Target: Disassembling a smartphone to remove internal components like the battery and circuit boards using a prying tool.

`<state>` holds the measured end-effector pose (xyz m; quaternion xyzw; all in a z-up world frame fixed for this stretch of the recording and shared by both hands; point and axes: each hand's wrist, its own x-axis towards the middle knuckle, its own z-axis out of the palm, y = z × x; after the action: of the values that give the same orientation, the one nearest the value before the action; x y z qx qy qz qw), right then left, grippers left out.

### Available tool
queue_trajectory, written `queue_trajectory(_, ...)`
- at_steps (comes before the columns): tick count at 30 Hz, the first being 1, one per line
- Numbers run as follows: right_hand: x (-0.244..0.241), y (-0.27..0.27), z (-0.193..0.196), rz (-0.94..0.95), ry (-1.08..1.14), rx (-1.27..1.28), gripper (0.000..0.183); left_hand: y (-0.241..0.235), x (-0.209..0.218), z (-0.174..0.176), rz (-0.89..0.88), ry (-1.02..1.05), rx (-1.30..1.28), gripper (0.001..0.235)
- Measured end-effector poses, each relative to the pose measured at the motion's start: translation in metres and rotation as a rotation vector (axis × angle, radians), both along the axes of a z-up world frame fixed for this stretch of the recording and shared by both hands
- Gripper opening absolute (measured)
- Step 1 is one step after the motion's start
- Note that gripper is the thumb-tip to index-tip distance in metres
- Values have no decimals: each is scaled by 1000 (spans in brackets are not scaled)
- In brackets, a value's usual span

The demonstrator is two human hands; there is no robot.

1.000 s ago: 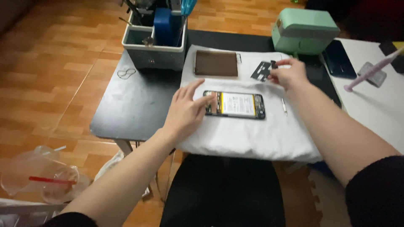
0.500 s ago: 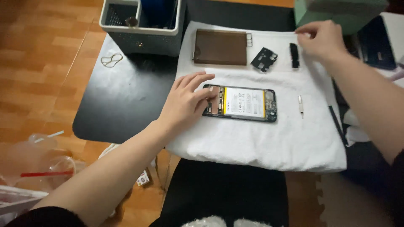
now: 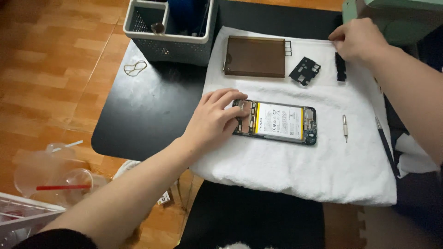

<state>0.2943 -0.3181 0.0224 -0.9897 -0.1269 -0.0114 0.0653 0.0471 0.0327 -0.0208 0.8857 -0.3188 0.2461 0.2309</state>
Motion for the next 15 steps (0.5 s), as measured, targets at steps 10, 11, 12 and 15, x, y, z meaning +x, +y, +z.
queue_trajectory(10, -14, 12, 12, -16, -8, -106, 29, -2, -3, 2, 23, -5, -10, 22)
queue_trajectory(11, -17, 13, 15, -6, -11, -120, 25, -2, -4, 3, 19, 3, -13, 22)
queue_trajectory(12, -20, 15, 18, 4, -14, -133, 21, -2, -4, 3, 16, 11, -17, 22)
queue_trajectory(15, -26, 25, 27, 13, 62, -159, 25, -2, -3, 4, 18, 21, 3, 20)
